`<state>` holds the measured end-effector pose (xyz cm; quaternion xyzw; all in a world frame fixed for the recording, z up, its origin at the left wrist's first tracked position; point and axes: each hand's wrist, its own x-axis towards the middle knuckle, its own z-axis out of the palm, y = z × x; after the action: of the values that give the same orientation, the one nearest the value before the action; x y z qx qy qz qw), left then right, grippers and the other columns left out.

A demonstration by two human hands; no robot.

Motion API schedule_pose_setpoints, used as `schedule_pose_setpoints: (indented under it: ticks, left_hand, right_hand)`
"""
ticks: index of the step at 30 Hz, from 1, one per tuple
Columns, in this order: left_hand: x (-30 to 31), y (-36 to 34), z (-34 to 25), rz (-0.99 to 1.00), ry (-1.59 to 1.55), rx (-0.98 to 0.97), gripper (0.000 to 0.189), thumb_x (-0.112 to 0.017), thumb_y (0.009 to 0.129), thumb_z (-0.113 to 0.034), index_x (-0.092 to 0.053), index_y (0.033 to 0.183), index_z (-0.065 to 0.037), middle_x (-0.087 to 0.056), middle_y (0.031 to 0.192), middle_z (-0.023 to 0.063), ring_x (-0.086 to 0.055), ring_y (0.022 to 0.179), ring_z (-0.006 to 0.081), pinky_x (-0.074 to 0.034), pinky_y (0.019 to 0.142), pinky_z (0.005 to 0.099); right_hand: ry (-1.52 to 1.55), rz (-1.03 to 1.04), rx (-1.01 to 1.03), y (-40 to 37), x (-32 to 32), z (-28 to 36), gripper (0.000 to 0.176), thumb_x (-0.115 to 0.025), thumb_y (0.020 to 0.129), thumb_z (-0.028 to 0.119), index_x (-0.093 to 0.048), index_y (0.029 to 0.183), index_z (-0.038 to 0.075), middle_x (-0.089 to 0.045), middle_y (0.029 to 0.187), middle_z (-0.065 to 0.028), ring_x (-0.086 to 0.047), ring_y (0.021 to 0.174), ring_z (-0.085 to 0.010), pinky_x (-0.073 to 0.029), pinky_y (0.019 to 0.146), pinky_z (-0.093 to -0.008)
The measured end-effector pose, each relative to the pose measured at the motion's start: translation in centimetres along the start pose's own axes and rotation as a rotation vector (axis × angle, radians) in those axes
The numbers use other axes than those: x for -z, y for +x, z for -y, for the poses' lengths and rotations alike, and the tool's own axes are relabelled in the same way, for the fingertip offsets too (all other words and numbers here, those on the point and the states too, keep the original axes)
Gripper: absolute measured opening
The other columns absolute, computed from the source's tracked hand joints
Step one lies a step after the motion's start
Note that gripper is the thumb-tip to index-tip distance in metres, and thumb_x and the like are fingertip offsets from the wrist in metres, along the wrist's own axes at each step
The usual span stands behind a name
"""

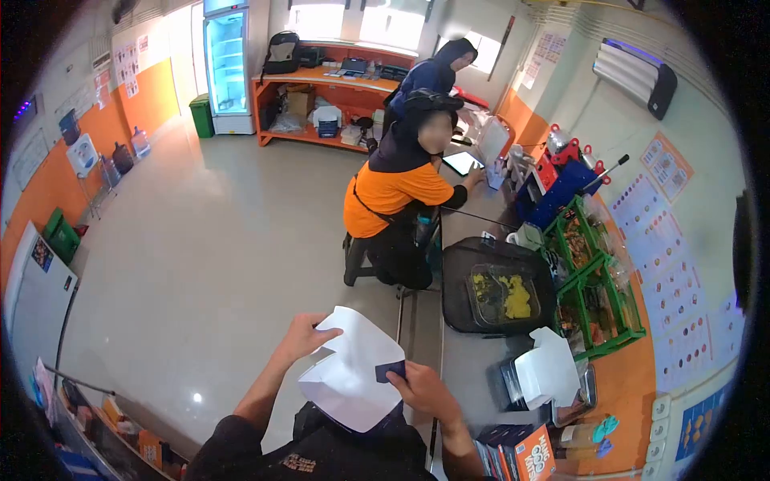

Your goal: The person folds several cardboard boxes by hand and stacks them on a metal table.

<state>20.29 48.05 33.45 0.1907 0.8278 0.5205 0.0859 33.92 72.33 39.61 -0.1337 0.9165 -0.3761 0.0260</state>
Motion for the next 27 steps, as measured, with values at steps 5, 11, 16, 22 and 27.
schedule_pose_setpoints:
  ticks: [5, 11, 16, 22, 27]
  left_hand:
    - [-1.8, 1.1, 0.7, -0.131, 0.078, -0.083, 0.023, -0.067, 0.079, -0.019, -0.063, 0.085, 0.003, -0.06, 0.068, 0.0164, -0.058, 0.056, 0.0147, -0.044, 0.053, 0.035]
    - [-3.0, 1.8, -1.7, -0.113, -0.606, 0.225, 0.024, -0.055, 0.086, -0.009, -0.057, 0.107, 0.004, -0.063, 0.079, 0.0106, -0.064, 0.078, 0.019, -0.054, 0.064, 0.0327]
    - [1.1, 0.8, -4.9, 0.234, -0.852, 0.046, 0.034, -0.056, 0.086, -0.005, -0.05, 0.119, 0.001, -0.061, 0.097, 0.0096, -0.064, 0.077, 0.0198, -0.057, 0.073, 0.0332]
    - [3.0, 0.0, -7.1, 0.325, -0.295, -0.065, 0.016, -0.063, 0.084, -0.006, -0.062, 0.1, -0.001, -0.063, 0.078, 0.0012, -0.055, 0.07, 0.0038, -0.046, 0.059, 0.0217]
    - [0.5, -1.7, -6.0, 0.173, -0.478, -0.142, 0.014, -0.058, 0.089, -0.009, -0.061, 0.098, 0.0, -0.063, 0.084, 0.0007, -0.056, 0.076, 0.0065, -0.047, 0.067, 0.024]
  right_hand:
    - [-0.084, -0.143, 0.041, 1.0, -1.0, 0.5, 0.023, -0.053, 0.091, 0.02, -0.057, 0.095, -0.003, -0.059, 0.082, -0.0216, -0.059, 0.073, -0.0405, -0.048, 0.066, -0.0451]
    - [-0.178, -0.237, 0.135, 1.7, -3.8, -0.3, 0.018, -0.054, 0.089, 0.015, -0.058, 0.097, 0.0, -0.06, 0.085, -0.0212, -0.059, 0.074, -0.0396, -0.049, 0.066, -0.0448]
    - [-0.136, -0.311, 0.13, 1.2, -0.1, -0.5, 0.02, -0.053, 0.089, 0.011, -0.059, 0.106, 0.002, -0.063, 0.09, -0.018, -0.063, 0.071, -0.0315, -0.052, 0.063, -0.0403]
    - [0.279, -0.152, -0.164, 0.5, 1.5, -3.1, 0.02, -0.059, 0.087, 0.017, -0.065, 0.083, -0.001, -0.059, 0.06, -0.0109, -0.057, 0.053, -0.0162, -0.044, 0.05, -0.0312]
    - [0.446, -0.17, -0.278, -0.4, 0.4, -4.2, 0.028, -0.062, 0.088, 0.023, -0.063, 0.076, -0.002, -0.057, 0.056, -0.004, -0.053, 0.049, -0.0097, -0.042, 0.046, -0.0277]
